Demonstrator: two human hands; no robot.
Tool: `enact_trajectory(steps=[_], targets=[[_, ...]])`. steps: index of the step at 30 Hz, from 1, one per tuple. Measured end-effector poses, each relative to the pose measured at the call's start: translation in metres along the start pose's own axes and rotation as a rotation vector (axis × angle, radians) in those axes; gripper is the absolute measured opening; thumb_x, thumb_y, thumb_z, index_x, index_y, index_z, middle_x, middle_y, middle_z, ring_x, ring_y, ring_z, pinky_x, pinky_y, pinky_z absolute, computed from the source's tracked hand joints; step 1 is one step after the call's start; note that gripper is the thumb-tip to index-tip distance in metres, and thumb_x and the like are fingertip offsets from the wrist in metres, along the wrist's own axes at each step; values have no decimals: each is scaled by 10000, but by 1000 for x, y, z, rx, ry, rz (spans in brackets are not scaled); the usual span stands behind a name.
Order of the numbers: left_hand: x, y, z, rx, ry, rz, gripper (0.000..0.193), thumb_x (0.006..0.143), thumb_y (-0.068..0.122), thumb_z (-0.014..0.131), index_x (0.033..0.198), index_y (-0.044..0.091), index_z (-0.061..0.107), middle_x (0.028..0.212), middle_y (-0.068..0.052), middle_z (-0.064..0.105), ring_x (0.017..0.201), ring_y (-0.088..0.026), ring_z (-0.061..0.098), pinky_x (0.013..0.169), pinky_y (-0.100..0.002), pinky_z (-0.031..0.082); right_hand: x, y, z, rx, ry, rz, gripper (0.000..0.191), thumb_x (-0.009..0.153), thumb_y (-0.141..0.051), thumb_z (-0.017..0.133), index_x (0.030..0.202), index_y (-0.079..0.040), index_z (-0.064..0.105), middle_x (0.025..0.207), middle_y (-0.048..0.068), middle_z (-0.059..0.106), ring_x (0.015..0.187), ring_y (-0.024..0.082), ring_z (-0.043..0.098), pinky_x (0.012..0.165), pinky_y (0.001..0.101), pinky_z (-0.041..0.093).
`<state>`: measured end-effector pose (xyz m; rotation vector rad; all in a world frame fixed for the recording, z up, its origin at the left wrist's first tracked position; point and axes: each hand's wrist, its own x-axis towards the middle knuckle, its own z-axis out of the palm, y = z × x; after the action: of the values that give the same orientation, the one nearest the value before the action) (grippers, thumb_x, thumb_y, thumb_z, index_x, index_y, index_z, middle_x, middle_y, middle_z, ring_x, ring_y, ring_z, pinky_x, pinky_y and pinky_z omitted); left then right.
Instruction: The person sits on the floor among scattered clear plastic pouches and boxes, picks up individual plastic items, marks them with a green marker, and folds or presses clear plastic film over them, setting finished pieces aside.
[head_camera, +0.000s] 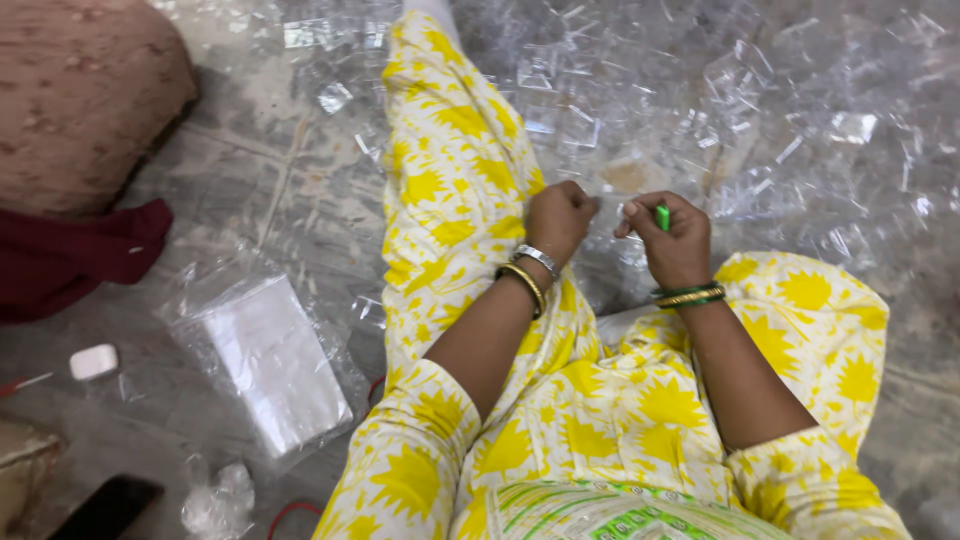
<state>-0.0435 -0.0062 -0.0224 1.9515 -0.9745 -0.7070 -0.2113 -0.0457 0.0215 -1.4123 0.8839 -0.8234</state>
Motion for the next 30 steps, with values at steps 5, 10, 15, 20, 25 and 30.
enact_trajectory(steps=[5,10,15,20,25,30], targets=[[3,3,1,-142,-106,-148,174,848,234,736,789,72,761,661,-118,742,589,-225,732,615,-357,569,5,-14,-10,-217,94,-84,96,1063,-95,687,1045,-5,716,910,55,741,847,125,702,825,273,559],[9,-11,23,-476,-210,-64,143,902,77,638,951,27,762,696,-112,743,589,-163,728,542,-298,583,10,-31,-28,-797,132,-527,240,973,-54,796,1200,14,760,1139,157,732,1026,183,681,884,303,539],[9,-13,37,-667,-344,-34,210,875,101,666,1047,5,738,845,-110,767,678,-137,753,579,-271,648,12,-26,-32,-635,134,-208,128,979,-60,808,1098,-20,784,984,89,769,863,116,696,791,266,550],[2,10,10,-750,-293,-152,387,912,393,705,1046,30,705,831,-61,671,601,-118,630,476,-293,574,10,-24,-27,-471,83,-207,86,1021,-4,728,1101,0,761,975,64,754,883,98,705,832,244,573],[-5,39,-18,-648,-507,-366,634,948,597,588,929,-25,712,719,-100,663,458,-195,600,378,-314,528,1,-32,-20,-487,25,-287,98,991,22,752,1089,28,751,985,75,749,885,99,682,812,253,554],[-7,48,-26,-816,-597,-474,499,954,551,532,881,65,621,666,-67,622,445,-178,642,387,-340,566,-1,-43,-14,-497,74,-307,78,1022,9,755,1100,16,755,985,64,755,898,90,696,827,246,560]])
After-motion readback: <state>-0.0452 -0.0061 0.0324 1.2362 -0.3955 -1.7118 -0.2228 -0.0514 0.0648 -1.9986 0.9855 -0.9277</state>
